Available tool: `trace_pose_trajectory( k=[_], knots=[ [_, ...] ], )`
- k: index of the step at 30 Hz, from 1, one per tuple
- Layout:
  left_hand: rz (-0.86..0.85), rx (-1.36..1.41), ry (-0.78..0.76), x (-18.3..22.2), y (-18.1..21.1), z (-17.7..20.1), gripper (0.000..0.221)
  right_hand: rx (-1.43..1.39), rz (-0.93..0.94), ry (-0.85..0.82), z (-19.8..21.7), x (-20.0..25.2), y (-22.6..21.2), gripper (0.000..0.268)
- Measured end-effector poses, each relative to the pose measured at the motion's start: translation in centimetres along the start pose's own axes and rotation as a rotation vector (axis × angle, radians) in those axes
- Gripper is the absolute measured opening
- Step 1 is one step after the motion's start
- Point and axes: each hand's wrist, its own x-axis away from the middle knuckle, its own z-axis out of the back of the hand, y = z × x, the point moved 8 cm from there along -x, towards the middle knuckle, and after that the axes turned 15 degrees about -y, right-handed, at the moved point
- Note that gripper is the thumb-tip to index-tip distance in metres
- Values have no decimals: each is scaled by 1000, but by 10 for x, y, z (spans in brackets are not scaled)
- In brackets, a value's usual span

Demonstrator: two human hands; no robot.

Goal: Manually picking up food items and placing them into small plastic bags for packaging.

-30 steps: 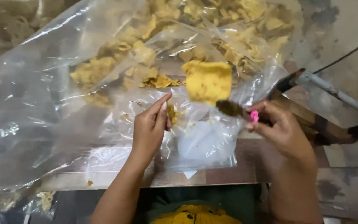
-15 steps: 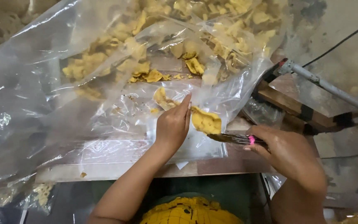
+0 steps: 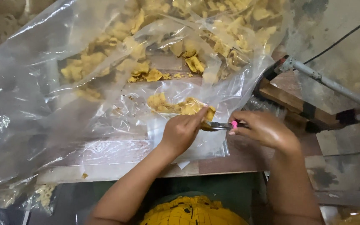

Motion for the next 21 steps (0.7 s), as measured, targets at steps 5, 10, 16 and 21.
trace_pose_trajectory(
  k=[5,10,16,21],
  knots=[
    [184,206,15,-20,-40,30,34,36,-180,161,5,30,28,31],
    [165,207,-30,-27,-18,8,30,41,-80,220,7,29,7,28],
    [366,566,-89,-38,-42,24,31,-90,-58,333,-4,52,35,38],
    [468,772,-51,-53,-40,54,33,-392,35,465,-60,77,99,48]
  ],
)
